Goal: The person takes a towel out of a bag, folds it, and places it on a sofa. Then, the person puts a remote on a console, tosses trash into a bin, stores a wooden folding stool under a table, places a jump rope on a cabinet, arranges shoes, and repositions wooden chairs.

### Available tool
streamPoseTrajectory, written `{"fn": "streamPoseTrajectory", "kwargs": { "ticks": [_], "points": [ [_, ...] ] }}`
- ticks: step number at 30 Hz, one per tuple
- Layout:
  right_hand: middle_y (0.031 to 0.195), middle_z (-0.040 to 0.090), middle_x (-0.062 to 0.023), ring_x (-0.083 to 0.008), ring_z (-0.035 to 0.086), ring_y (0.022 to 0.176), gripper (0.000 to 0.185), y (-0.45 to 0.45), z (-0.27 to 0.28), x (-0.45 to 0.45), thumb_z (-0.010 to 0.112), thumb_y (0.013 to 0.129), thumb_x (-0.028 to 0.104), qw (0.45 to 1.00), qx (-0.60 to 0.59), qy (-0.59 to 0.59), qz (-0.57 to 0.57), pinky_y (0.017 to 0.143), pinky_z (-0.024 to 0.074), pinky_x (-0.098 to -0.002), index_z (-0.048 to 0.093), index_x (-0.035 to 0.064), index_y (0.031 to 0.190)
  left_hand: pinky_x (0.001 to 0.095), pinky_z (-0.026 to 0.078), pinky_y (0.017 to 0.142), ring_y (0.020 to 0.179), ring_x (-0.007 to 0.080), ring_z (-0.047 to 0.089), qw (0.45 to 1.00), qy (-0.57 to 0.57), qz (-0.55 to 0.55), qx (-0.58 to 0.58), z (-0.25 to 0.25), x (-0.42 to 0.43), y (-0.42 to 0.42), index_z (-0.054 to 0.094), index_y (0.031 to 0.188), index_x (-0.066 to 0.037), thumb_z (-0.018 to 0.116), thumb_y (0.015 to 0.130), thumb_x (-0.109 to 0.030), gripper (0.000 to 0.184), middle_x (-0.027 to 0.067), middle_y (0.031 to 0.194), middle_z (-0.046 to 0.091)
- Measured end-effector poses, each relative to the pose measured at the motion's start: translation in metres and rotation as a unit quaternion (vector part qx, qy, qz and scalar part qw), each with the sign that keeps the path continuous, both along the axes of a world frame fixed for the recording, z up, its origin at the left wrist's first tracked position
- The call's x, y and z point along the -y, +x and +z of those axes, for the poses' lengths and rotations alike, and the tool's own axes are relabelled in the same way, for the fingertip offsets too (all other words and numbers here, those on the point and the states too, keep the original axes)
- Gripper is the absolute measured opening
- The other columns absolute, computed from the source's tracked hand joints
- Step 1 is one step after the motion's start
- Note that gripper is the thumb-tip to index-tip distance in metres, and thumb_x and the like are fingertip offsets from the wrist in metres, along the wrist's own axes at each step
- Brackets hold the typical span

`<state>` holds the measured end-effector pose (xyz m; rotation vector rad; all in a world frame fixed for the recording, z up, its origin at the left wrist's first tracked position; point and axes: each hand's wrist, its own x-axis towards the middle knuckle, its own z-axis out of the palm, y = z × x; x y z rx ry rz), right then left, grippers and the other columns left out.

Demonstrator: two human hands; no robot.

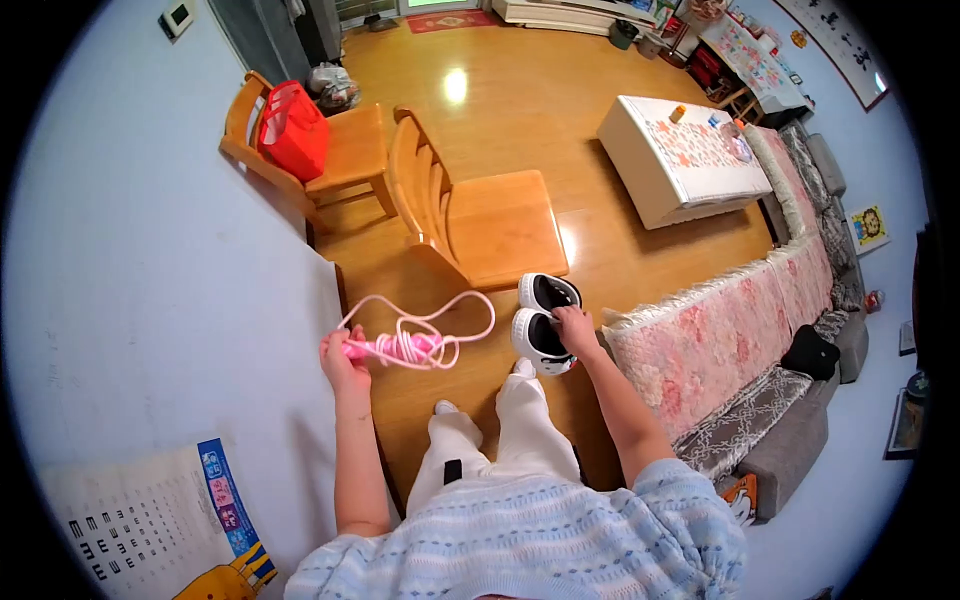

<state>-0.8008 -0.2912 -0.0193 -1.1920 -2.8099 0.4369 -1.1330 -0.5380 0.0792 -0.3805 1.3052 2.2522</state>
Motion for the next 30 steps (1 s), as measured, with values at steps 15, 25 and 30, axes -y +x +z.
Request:
{"fn": "streamPoseTrajectory", "kwargs": {
  "ticks": [15, 25, 30],
  "points": [
    [0.096, 0.059, -0.0045, -0.0249, 0.051, 0.097, 0.024, 0.127, 0.026, -0.160, 0.061, 0.073, 0.012, 0.996, -0.058, 0.033, -0.061, 0.076, 0.0371, -0.0409, 0.057, 0.0127, 0.097, 0.0300, 0.054, 0.070, 0.080, 0.0266, 0.062, 0.996, 0.036, -0.019, -0.078, 0.024, -0.235, 0.098, 0.041, 0.091, -0.003, 0.053, 0.080, -0.004, 0.017, 0.0107, 0.087, 0.052],
    [0.095, 0.059, -0.0049, -0.0246, 0.051, 0.097, 0.027, 0.128, 0.026, -0.303, 0.062, 0.071, 0.010, 0.997, -0.061, 0.035, -0.019, 0.078, 0.0353, -0.0414, 0.057, 0.0111, 0.097, 0.0327, 0.053, 0.060, 0.071, 0.0250, 0.061, 0.998, 0.020, 0.052, 0.026, -0.003, -0.282, 0.081, 0.048, 0.077, 0.001, 0.047, 0.074, -0.005, 0.006, 0.0132, 0.075, 0.056],
    [0.092, 0.059, -0.0051, -0.0249, 0.051, 0.095, 0.023, 0.086, 0.056, -0.380, 0.061, 0.074, 0.009, 0.996, -0.077, 0.046, 0.029, 0.077, 0.0368, -0.0423, 0.057, 0.0102, 0.096, 0.0283, 0.049, 0.054, 0.057, 0.0160, 0.053, 0.996, 0.075, 0.045, 0.035, 0.004, -0.361, 0.067, 0.047, 0.069, -0.007, 0.052, 0.076, -0.011, 0.009, 0.0045, 0.063, 0.053]
  ]
}}
